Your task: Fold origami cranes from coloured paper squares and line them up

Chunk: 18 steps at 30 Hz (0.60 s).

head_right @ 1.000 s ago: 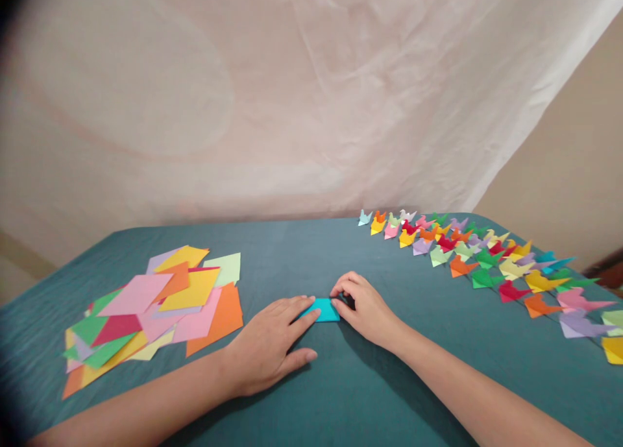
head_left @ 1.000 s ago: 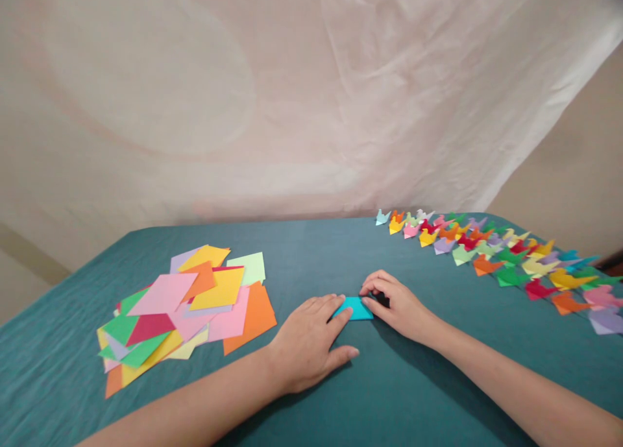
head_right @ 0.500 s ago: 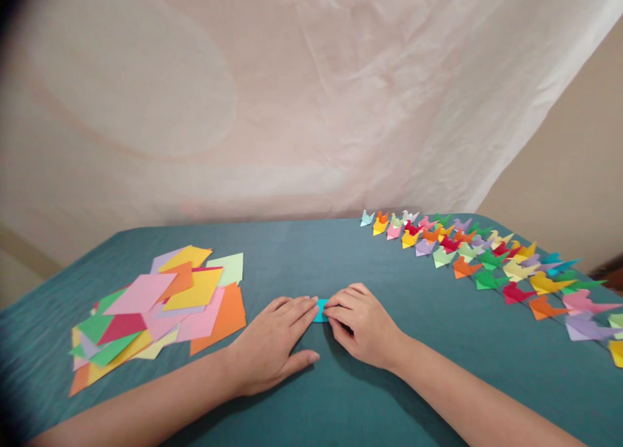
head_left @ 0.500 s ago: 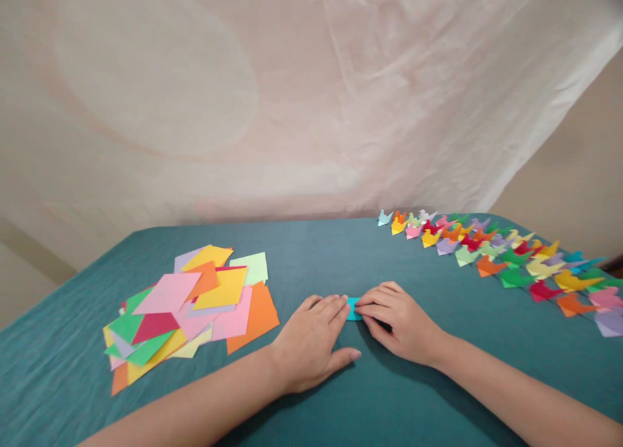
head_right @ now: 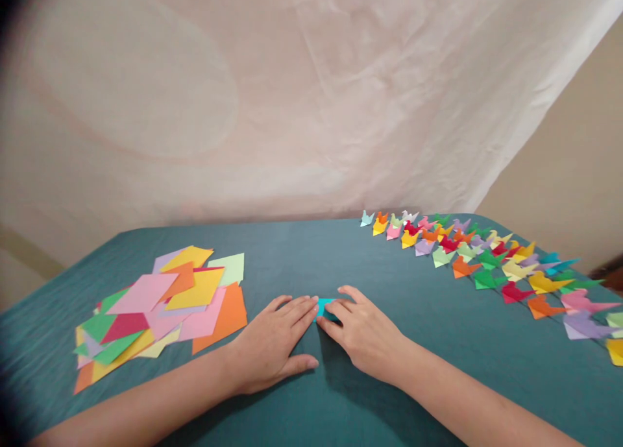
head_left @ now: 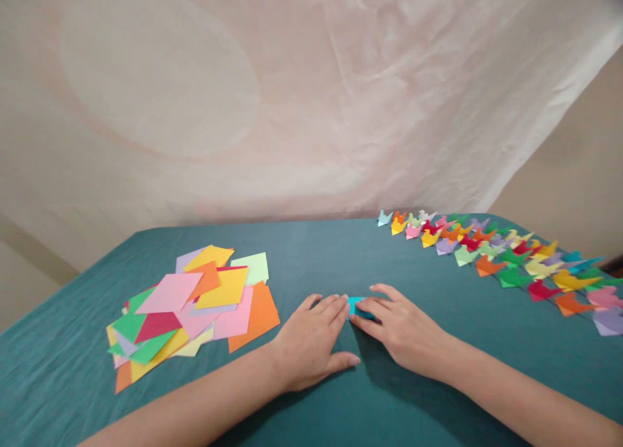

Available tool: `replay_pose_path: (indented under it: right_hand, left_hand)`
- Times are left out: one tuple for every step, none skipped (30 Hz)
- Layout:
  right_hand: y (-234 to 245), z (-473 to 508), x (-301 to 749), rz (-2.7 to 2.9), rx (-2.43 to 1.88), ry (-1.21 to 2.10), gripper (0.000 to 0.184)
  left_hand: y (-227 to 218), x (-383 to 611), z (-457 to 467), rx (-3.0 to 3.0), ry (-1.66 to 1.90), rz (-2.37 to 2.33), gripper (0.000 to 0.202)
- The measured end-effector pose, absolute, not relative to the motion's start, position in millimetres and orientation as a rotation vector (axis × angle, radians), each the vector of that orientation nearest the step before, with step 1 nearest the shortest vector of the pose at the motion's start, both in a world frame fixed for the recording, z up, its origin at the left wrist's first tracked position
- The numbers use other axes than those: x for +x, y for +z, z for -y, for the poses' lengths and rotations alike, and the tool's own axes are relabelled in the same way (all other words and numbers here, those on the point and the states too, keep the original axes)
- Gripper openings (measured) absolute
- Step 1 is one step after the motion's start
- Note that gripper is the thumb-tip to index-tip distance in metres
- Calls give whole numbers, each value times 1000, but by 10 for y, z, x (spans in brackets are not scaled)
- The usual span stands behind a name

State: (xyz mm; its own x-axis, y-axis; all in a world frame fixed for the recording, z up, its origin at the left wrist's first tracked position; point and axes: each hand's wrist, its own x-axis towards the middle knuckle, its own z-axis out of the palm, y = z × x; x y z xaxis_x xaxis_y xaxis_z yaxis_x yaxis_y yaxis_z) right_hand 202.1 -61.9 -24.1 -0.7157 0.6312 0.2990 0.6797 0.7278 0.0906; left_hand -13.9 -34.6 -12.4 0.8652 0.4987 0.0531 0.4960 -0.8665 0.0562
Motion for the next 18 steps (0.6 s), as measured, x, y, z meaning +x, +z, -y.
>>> replay_pose_path:
  right_hand:
    - [-242,619,2020,2685,-1031,-290,30]
    - [-243,621,2019,2684,-1026,-298,30]
    - [-244,624,2018,2684,-1023,-303,29]
    - [-244,628,2018,2684,-1022,-306,28]
    - [-244,632,2020,2684,-1021,-305,28]
    - [-243,635,2026,2685,-1021,-301,27]
    - [-241,638,2036,2687,-1025,-294,27]
    - [-238,639,2052,2691,-1032,-287,27]
    - [-232,639,2072,2697,-1044,-280,27]
    - [-224,638,2097,2706,-1059,-274,27]
    - [-214,636,2124,2719,-1076,-268,26]
    - [-202,635,2151,2734,-1095,-262,26]
    - [-189,634,2175,2750,-1110,-256,25]
    - [-176,634,2194,2763,-1122,-250,24]
    - [-163,637,2206,2769,-1133,-245,23]
    - [-152,642,2212,2769,-1141,-242,22]
    - [-143,648,2211,2762,-1149,-240,22]
    - [-136,654,2206,2753,-1156,-242,22]
  left_hand:
    - [-122,-140,346,2998,96,-793,70]
    - [-120,-142,345,3000,88,-789,71]
    - [-119,-143,344,3002,82,-788,71]
    - [-118,-145,343,3002,78,-790,72]
    - [-118,-146,343,3002,75,-792,72]
    - [-119,-147,342,3002,73,-792,72]
    - [-120,-148,342,3001,72,-792,72]
    - [-122,-148,341,3000,72,-791,72]
    - [-123,-148,341,2999,71,-790,72]
    - [-124,-147,340,2996,70,-790,72]
    - [-124,-145,340,2992,69,-791,72]
    - [-122,-143,339,2987,67,-792,73]
    - [-120,-140,338,2981,65,-793,73]
    - [-117,-138,336,2974,62,-792,74]
    - [-114,-137,335,2967,58,-788,74]
    - [-110,-139,332,2962,56,-785,74]
    - [-106,-142,330,2957,55,-781,74]
    - [-102,-148,326,2952,53,-775,73]
